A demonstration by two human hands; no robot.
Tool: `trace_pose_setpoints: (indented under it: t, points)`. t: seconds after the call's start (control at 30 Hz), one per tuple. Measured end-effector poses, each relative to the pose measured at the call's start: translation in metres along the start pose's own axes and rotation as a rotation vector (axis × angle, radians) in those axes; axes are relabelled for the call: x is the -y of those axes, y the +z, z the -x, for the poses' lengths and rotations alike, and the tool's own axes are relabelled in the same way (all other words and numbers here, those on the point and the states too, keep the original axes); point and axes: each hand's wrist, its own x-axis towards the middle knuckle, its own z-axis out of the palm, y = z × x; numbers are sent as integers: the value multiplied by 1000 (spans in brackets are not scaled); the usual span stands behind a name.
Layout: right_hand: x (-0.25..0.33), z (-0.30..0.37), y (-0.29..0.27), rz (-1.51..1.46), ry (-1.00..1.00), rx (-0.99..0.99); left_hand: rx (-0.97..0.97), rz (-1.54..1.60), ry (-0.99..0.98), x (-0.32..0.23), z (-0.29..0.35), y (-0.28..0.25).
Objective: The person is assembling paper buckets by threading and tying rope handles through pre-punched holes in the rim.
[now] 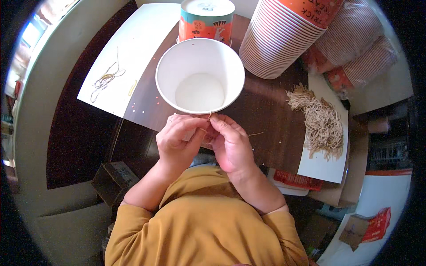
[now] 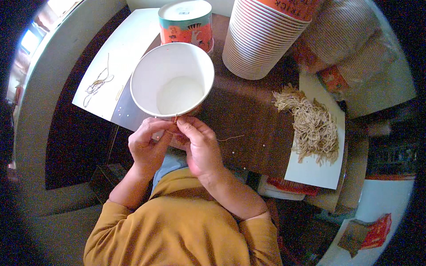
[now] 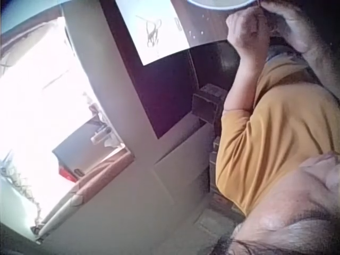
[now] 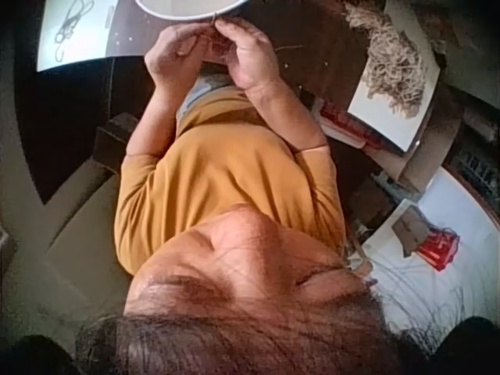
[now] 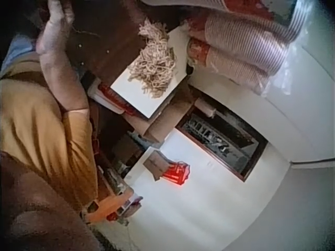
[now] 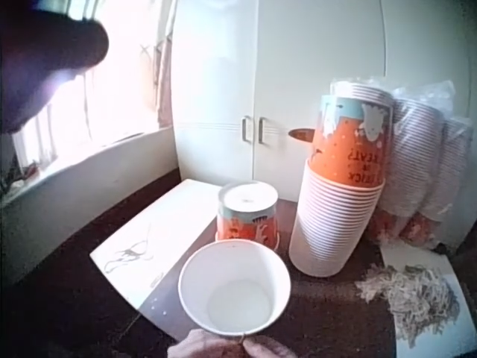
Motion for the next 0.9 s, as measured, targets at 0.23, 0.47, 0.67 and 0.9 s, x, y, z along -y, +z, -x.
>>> trace_pose_setpoints:
  t: [0.23, 0.47, 0.67, 0.9]
  points:
    - [0, -1, -7, 88, -71, -18, -52, -302, 354, 0, -3, 2]
    - [0, 2, 2, 213, -180, -67, 32, -403, 422, 0, -11, -2]
    - [3, -4, -9, 176, -75, -145, 69, -55, 115, 0, -14, -7]
    - [10, -3, 1, 219, -126, -123, 23, 153, -241, 0, -6, -6]
